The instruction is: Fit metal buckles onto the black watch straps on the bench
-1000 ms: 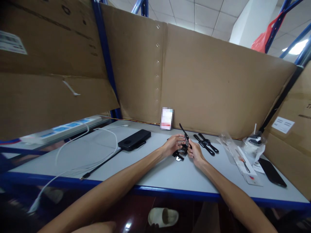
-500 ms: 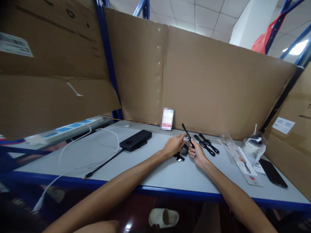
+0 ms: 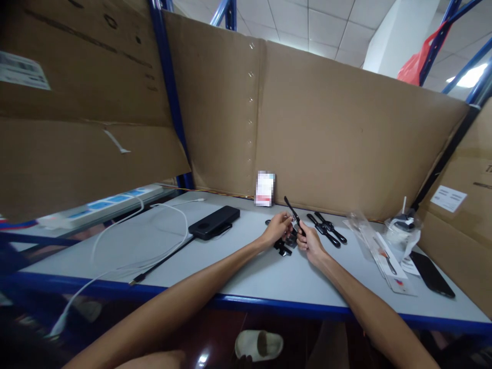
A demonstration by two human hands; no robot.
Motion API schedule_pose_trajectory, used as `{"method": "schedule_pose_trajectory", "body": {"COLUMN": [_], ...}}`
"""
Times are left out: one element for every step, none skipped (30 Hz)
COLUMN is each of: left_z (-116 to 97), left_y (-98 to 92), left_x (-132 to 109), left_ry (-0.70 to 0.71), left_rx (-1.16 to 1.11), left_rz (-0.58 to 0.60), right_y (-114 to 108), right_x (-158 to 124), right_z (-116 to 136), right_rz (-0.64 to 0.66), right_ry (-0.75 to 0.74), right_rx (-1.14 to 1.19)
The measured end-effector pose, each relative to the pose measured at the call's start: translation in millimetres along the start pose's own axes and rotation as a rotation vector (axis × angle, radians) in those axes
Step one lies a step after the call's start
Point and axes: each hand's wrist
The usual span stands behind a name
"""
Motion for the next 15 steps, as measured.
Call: {"method": "schedule_pose_trajectory", "body": {"left_z": [-0.3,-0.6,-0.9,-1.2,-1.5,-1.8,-2.3,-3.0,-3.7,-4.4,-5.0,-5.3,-5.1,-4.5,-3.5], "left_y": [-0.4,-0.8,-1.0,-1.0,-0.9,-0.8,-0.8,-0.9,-1.2,-1.7,-2.1,-2.4,-2.4,-1.8,-0.7], "left_x": [-1.0,-2.4,-3.9,-5.4,-6.6,-7.5,-7.8,-7.5,-6.9,-6.1,-5.2,-4.5,-4.2,-4.2,-4.6], "left_ry": [0.038,0.084,0.140,0.198,0.250,0.282,0.277,0.232,0.158,0.064,-0.037,-0.125,-0.184,-0.204,-0.182], "left_rx": [0.044,0.090,0.132,0.167,0.191,0.200,0.188,0.150,0.084,-0.003,-0.097,-0.183,-0.242,-0.260,-0.237], "left_rz": [-0.015,-0.016,-0.011,-0.004,0.005,0.015,0.020,0.024,0.030,0.043,0.065,0.090,0.106,0.099,0.075], "right_y": [0.6,1.1,1.4,1.5,1.5,1.3,1.1,1.0,0.9,1.0,1.1,1.3,1.4,1.5,1.5], "right_x": [-0.8,-1.5,-2.1,-2.4,-2.5,-2.4,-2.1,-1.7,-1.2,-0.6,0.0,0.5,0.9,1.3,1.4], "right_z": [0.5,1.0,1.6,2.1,2.4,2.4,2.2,1.6,0.7,-0.3,-1.5,-2.5,-3.4,-4.1,-4.4], "right_rz": [-0.007,-0.013,-0.018,-0.022,-0.023,-0.021,-0.014,-0.002,0.010,0.021,0.026,0.025,0.021,0.016,0.013], "right_ry": [-0.003,-0.005,-0.004,-0.003,-0.002,-0.001,0.003,0.005,0.004,0.000,-0.006,-0.017,-0.027,-0.033,-0.032], "right_rx": [0.006,0.012,0.015,0.018,0.019,0.020,0.019,0.015,0.007,-0.005,-0.019,-0.032,-0.041,-0.044,-0.041]}}
Point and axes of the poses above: each hand's wrist, its own x-axis towards the middle knuckle, its own y-axis out of the palm, z = x × y, and after that the axes turned 9 degrees about y, right-handed
